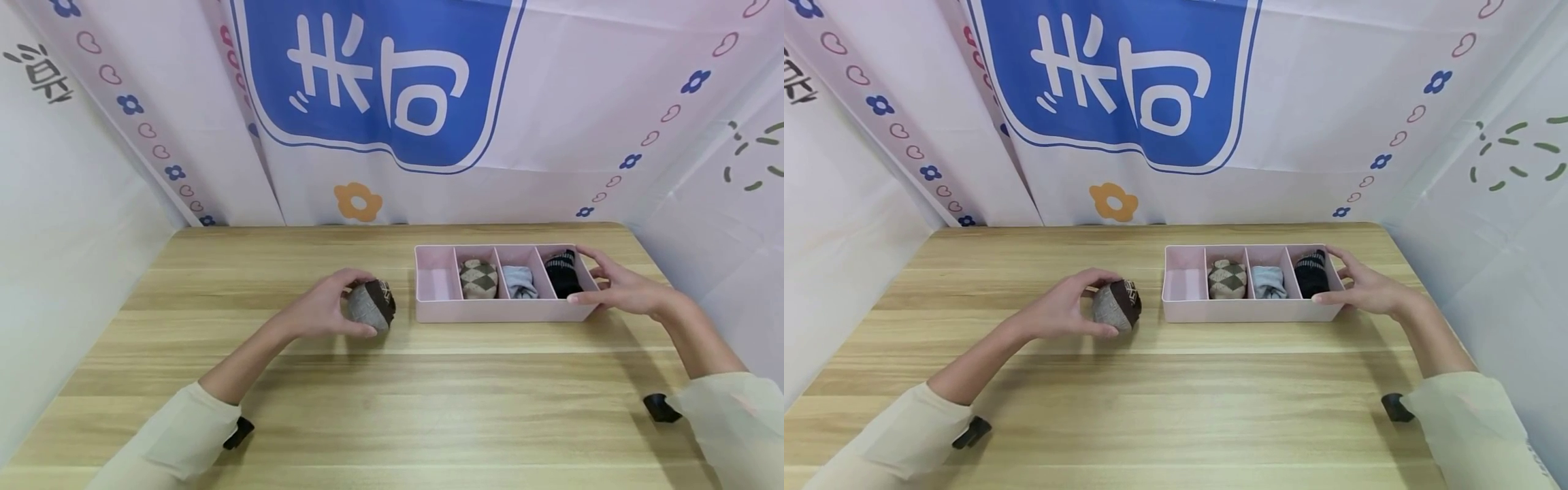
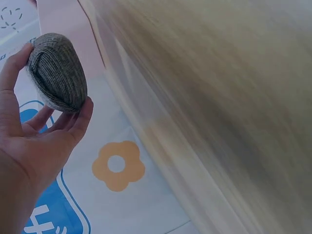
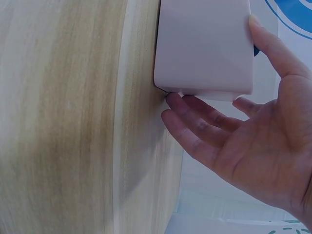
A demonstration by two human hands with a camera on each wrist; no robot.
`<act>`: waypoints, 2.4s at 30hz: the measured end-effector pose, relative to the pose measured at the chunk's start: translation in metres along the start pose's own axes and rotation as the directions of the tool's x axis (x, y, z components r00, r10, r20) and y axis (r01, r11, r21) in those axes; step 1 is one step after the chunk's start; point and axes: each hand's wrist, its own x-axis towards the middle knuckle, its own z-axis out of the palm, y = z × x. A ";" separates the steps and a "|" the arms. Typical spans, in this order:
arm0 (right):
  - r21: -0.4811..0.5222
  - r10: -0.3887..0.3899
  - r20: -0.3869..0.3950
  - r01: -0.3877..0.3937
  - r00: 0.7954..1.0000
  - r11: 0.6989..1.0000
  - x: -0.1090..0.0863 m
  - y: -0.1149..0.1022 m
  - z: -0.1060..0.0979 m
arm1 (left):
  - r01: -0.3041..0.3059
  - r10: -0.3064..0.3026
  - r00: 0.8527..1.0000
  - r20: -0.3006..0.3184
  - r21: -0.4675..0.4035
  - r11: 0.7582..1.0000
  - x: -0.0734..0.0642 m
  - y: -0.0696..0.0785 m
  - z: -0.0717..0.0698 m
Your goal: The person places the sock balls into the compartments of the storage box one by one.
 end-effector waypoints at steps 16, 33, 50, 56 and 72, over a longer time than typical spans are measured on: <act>-0.012 0.003 0.000 -0.003 1.000 1.000 0.000 0.000 0.000 | -0.089 0.091 0.992 -0.088 0.026 0.996 0.019 0.013 0.005; 0.000 -0.002 0.001 0.002 1.000 1.000 0.001 0.000 0.000 | -0.103 0.103 0.988 -0.117 0.002 0.995 0.030 0.023 0.003; -0.020 0.014 0.003 -0.014 1.000 1.000 0.000 0.003 -0.001 | -0.074 0.076 0.990 -0.115 0.024 0.997 0.064 0.039 0.006; -0.013 0.015 0.012 -0.015 1.000 1.000 0.001 0.003 -0.001 | -0.084 0.084 0.990 -0.113 0.006 0.996 0.080 0.044 0.009; -0.002 0.010 0.007 -0.009 1.000 1.000 0.000 0.005 0.000 | -0.030 0.034 0.998 -0.058 0.061 0.998 0.111 0.040 0.015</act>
